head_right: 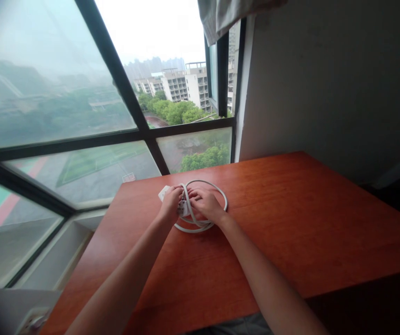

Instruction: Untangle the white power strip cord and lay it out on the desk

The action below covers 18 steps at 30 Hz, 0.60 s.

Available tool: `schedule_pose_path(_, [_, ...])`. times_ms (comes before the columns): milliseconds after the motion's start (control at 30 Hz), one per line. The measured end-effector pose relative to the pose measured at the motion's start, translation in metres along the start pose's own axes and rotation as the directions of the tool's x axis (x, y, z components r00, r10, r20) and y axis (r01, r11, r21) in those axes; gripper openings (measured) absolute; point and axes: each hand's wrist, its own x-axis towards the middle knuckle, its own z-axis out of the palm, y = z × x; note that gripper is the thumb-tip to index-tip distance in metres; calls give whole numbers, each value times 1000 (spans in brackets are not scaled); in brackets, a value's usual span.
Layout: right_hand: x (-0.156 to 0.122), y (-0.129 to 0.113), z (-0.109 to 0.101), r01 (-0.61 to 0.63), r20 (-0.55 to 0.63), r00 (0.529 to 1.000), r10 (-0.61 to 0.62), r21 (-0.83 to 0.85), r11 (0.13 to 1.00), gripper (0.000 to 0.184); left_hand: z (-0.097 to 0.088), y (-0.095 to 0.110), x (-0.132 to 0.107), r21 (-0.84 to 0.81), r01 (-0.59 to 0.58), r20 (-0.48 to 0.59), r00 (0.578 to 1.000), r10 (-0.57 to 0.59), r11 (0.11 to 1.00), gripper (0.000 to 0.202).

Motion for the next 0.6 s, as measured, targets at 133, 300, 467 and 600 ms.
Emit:
schedule_pose_path(133, [-1, 0, -4, 77, 155, 986, -58, -116, 990, 29, 5, 3, -3, -61, 13, -24, 1000, -15, 998, 21])
schedule_pose_path(300, [-3, -1, -8, 66, 236, 971, -42, -97, 993, 30, 7, 3, -7, 23, -30, -16, 999, 30, 999, 24])
schedule_pose_path(467, [-1, 7, -3, 6, 124, 992, 6, -97, 995, 26, 5, -2, -12, 224, -192, -17, 980, 201, 955, 33])
schedule_pose_path(600, [-1, 7, 0, -11, 57, 998, 20, -140, 990, 24, 3, -2, -18, 355, -275, 8, 956, 292, 894, 25])
